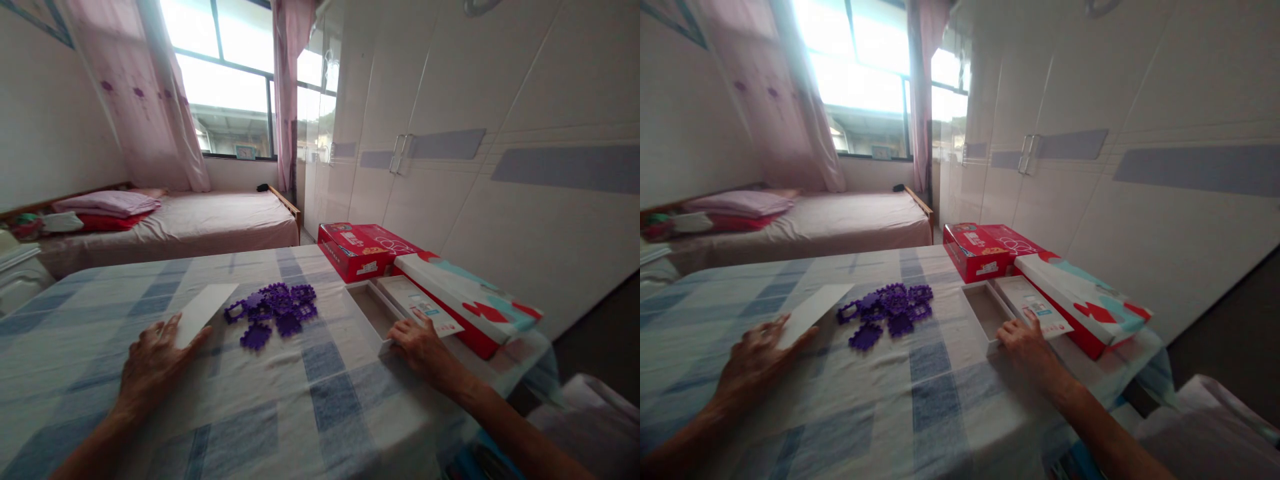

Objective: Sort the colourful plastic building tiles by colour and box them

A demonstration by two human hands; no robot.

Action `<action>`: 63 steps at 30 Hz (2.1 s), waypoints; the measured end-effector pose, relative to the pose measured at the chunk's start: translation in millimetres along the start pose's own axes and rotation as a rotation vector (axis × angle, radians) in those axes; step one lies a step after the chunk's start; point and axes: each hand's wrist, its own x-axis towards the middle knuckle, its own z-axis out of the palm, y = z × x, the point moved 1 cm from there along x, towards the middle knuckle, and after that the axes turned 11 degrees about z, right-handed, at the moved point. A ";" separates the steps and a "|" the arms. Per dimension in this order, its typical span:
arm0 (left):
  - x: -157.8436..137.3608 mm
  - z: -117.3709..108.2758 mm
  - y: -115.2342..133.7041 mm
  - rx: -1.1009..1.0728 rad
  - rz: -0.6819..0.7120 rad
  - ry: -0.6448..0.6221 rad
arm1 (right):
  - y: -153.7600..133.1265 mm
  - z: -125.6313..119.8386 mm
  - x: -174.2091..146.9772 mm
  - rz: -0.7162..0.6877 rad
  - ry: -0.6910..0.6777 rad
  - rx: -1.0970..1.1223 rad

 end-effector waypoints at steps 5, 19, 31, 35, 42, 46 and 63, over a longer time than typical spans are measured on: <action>-1.1 5.6 2.7 0.134 0.011 -0.080 | 13.5 3.1 -2.0 -0.012 0.041 -0.039; -5.3 3.2 7.2 0.200 0.053 -0.149 | 25.6 -0.9 -6.9 -0.026 0.016 -0.027; -1.1 13.6 -6.1 0.171 0.142 0.025 | 83.1 21.2 -31.7 0.088 0.276 -0.141; -2.4 9.4 2.8 0.191 0.224 0.069 | 86.8 34.5 -26.7 0.127 0.311 -0.174; -5.3 3.9 24.2 0.084 0.365 0.172 | 79.7 34.7 -23.6 0.145 0.395 -0.154; -1.7 2.5 50.9 -0.111 0.508 0.077 | 28.5 3.6 -2.6 0.111 0.402 0.138; 43.8 56.2 107.2 -0.323 0.422 -0.097 | -150.1 70.7 185.0 -0.028 -0.251 0.439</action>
